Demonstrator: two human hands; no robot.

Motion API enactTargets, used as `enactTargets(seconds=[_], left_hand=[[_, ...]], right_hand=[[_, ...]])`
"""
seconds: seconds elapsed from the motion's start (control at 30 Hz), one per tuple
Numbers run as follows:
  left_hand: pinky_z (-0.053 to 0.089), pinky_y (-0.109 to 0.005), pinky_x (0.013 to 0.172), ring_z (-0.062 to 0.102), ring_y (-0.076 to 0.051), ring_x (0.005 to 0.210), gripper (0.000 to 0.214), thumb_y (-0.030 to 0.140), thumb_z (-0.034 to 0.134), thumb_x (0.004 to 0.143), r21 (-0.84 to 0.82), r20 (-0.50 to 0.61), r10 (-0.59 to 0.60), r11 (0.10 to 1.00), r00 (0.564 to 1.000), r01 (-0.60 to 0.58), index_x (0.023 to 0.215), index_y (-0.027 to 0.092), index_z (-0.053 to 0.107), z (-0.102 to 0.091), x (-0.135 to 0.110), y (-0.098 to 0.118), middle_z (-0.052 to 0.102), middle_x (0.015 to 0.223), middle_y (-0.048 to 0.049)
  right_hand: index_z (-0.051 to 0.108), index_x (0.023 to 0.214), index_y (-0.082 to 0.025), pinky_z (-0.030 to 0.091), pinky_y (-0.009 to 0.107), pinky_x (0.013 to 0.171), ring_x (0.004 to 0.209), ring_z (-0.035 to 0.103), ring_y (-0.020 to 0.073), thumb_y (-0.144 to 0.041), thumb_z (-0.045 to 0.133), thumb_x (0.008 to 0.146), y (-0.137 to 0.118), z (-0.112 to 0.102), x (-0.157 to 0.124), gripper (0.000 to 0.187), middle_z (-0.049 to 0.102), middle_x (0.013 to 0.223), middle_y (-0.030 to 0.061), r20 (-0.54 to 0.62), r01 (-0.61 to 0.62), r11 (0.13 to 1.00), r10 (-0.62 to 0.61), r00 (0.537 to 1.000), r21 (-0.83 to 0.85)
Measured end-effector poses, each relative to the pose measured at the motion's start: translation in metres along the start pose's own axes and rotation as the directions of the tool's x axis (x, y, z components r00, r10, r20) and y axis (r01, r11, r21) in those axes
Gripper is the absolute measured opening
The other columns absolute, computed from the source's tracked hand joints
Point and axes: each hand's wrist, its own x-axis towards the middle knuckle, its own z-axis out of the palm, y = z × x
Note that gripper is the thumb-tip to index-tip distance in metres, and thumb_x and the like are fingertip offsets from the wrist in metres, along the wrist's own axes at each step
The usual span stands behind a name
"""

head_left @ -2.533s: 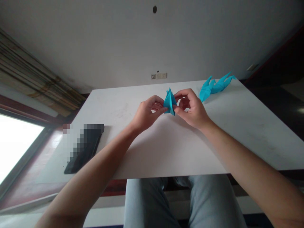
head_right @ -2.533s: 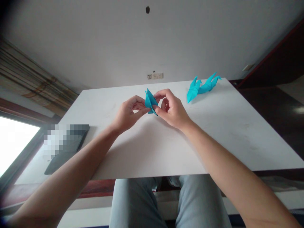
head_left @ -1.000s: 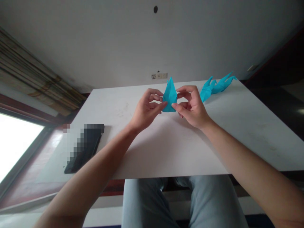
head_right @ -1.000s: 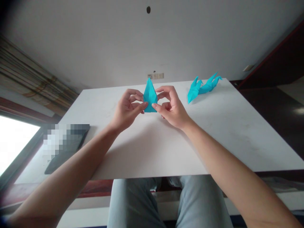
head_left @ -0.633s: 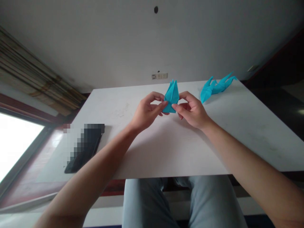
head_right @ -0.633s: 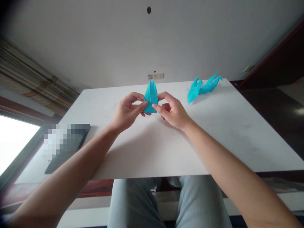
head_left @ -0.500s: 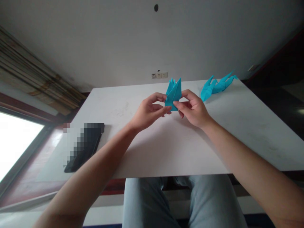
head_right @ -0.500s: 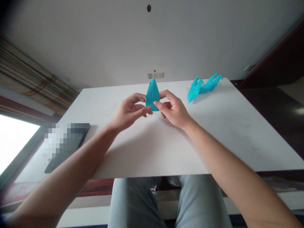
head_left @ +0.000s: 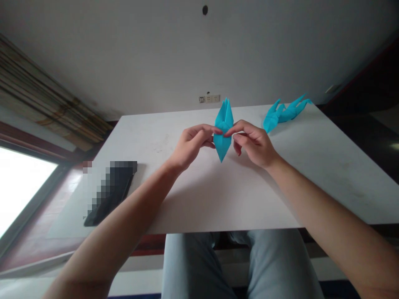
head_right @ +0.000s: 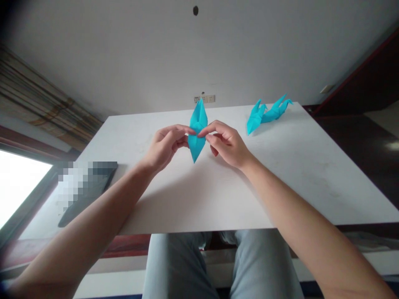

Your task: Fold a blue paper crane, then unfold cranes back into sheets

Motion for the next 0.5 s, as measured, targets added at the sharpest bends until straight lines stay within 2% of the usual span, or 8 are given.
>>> enactTargets(seconds=[0.1,0.17,0.27,0.37,0.5], left_hand=[[0.068,-0.029,0.076,0.077,-0.015,0.084,0.046,0.058,0.098,0.088,0.046,-0.002,0.043,0.998,0.999,-0.043,0.101,0.020,0.074,0.0009,-0.0002,-0.0002,0.082,0.103,-0.0052],[0.068,-0.028,0.074,0.078,-0.014,0.080,0.052,0.055,0.102,0.084,0.054,-0.010,0.068,0.996,0.998,-0.068,0.107,0.022,0.070,0.0017,-0.0005,-0.0008,0.079,0.104,-0.0030],[0.069,-0.029,0.074,0.081,-0.015,0.080,0.058,0.049,0.102,0.085,0.056,-0.033,0.085,0.995,0.996,-0.083,0.121,0.027,0.062,0.0032,-0.0017,-0.0018,0.075,0.104,0.0009],[0.071,-0.031,0.074,0.084,-0.017,0.083,0.063,0.044,0.099,0.089,0.084,-0.036,0.095,0.992,0.995,-0.092,0.132,0.031,0.056,0.0044,-0.0034,-0.0024,0.073,0.106,0.0018],[0.069,-0.029,0.070,0.082,-0.015,0.078,0.059,0.044,0.097,0.091,0.115,-0.039,0.116,0.987,0.992,-0.111,0.130,0.030,0.056,0.0055,-0.0039,-0.0028,0.072,0.104,0.0021]], right_hand=[[0.078,0.106,-0.029,0.046,0.028,0.047,0.057,0.056,0.0098,-0.057,0.085,0.102,0.0028,0.0012,-0.0007,0.029,0.072,0.103,0.0007,-0.014,-0.004,0.998,0.003,1.000,-0.066],[0.075,0.118,-0.032,0.046,0.028,0.047,0.061,0.056,0.0109,-0.057,0.089,0.099,0.0050,0.0020,-0.0009,0.034,0.072,0.108,0.0009,-0.041,-0.011,0.996,0.007,0.999,-0.087],[0.066,0.135,-0.036,0.049,0.026,0.047,0.075,0.063,0.0148,-0.058,0.092,0.096,0.0054,0.0032,-0.0003,0.052,0.070,0.121,0.0030,-0.090,-0.003,0.997,-0.004,0.996,-0.077],[0.061,0.139,-0.038,0.052,0.026,0.047,0.086,0.067,0.0180,-0.058,0.093,0.094,0.0034,0.0038,0.0003,0.059,0.067,0.130,0.0051,-0.114,0.007,0.997,-0.015,0.993,-0.071],[0.062,0.137,-0.038,0.050,0.025,0.046,0.076,0.063,0.0145,-0.057,0.091,0.097,0.0042,0.0032,-0.0001,0.054,0.067,0.126,0.0032,-0.099,0.003,0.998,-0.010,0.995,-0.068]])
